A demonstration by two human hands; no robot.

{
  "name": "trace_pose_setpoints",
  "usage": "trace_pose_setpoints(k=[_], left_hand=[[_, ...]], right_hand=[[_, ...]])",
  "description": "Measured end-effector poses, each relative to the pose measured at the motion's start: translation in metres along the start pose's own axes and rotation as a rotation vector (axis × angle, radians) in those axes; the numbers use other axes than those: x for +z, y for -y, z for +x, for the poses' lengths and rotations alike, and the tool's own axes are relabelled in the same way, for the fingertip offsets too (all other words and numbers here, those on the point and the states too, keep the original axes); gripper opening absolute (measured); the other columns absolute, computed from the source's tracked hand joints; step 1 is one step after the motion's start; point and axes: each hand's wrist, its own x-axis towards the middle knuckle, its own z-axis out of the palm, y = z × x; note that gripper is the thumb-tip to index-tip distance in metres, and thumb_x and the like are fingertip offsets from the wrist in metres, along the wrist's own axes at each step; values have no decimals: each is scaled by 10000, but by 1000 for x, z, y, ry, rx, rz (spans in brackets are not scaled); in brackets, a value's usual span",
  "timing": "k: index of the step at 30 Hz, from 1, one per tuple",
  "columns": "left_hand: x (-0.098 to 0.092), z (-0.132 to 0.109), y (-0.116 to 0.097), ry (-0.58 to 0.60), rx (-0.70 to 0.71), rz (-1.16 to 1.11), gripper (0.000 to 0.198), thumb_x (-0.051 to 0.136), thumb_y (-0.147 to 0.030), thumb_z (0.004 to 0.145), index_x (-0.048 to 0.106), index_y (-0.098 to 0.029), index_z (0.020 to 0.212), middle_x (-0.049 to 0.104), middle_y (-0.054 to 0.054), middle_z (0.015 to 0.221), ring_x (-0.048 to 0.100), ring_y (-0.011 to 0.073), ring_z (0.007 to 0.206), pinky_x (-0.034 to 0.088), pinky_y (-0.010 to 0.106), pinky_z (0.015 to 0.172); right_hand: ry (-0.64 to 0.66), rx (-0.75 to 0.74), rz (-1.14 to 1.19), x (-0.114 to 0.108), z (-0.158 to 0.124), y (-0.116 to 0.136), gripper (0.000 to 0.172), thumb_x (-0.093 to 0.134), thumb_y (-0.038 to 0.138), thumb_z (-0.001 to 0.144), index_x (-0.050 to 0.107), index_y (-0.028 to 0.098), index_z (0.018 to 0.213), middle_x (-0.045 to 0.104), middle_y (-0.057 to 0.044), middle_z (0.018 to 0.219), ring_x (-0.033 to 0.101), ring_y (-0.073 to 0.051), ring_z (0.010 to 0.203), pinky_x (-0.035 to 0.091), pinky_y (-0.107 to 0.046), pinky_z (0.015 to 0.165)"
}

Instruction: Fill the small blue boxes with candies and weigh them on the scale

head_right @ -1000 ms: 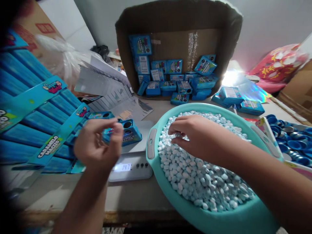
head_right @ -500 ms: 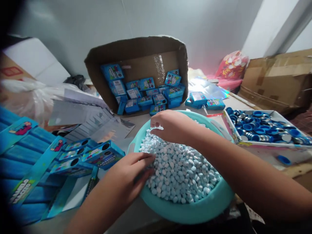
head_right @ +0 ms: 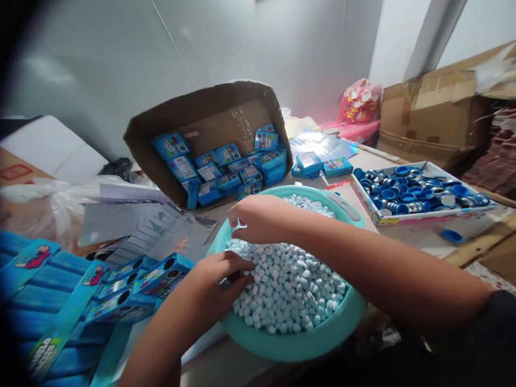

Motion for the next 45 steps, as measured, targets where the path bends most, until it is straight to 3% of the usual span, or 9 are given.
trace_pose_setpoints(k=[6, 11, 19, 23, 28, 32, 37, 45], left_hand=[[-10, -11, 25, -277, 268, 11, 171, 655, -98, 862, 728, -218, 960, 737, -1, 930, 702, 125, 818, 545, 227, 742], [-25, -17, 38, -445, 276, 56, 139, 686, -149, 872, 703, -241, 976, 711, -24, 902, 671, 78, 742, 530, 183, 696], [-28, -22, 49, -482, 221, 123, 105, 659, -202, 903, 693, -241, 994, 713, -13, 937, 678, 104, 812, 529, 217, 777], [-46, -38, 64, -513, 14, 181, 139, 632, -316, 923, 705, -258, 1027, 727, 10, 1037, 681, 170, 979, 518, 273, 875], [-64, -54, 83, -496, -207, 182, 232, 627, -474, 885, 727, -274, 950, 742, 8, 1008, 682, 203, 950, 519, 298, 863], [-68, -59, 91, -468, -311, 182, 300, 587, -521, 869, 730, -269, 947, 744, 22, 1018, 677, 226, 978, 525, 298, 795], [-68, -63, 97, -422, -445, 164, 325, 589, -526, 824, 749, -268, 941, 761, 23, 1014, 689, 250, 964, 521, 333, 820], [-68, -64, 94, -406, -349, 192, 315, 607, -520, 864, 747, -255, 958, 768, 44, 994, 715, 239, 884, 557, 290, 680]], right_hand=[[2, 2, 22, -4, 0, -2, 178, 624, 324, 880, 709, 202, 977, 726, -25, 900, 575, -149, 744, 323, -248, 610], [74, 36, 63, -4, 0, -2, 196, 630, 351, 882, 717, 208, 985, 731, -31, 920, 597, -158, 772, 345, -252, 625], [72, -4, 94, -1, -1, -7, 189, 626, 364, 886, 703, 218, 977, 718, -16, 932, 602, -146, 778, 368, -245, 644], [69, -13, 86, -2, -3, -7, 187, 623, 365, 890, 702, 224, 984, 717, -12, 917, 599, -141, 758, 353, -245, 615], [89, 12, 85, -4, -4, -3, 193, 633, 359, 887, 712, 227, 1003, 723, -14, 941, 611, -144, 774, 350, -248, 608], [89, 17, 77, -4, -4, -3, 191, 634, 364, 890, 710, 231, 1003, 722, -11, 947, 612, -145, 784, 351, -247, 611], [70, 10, 65, -3, -4, -5, 184, 642, 376, 891, 712, 245, 1000, 725, -8, 934, 606, -135, 754, 343, -240, 589], [67, -11, 92, -7, -6, -4, 200, 623, 349, 900, 716, 214, 1014, 725, -26, 927, 614, -146, 756, 348, -254, 589]])
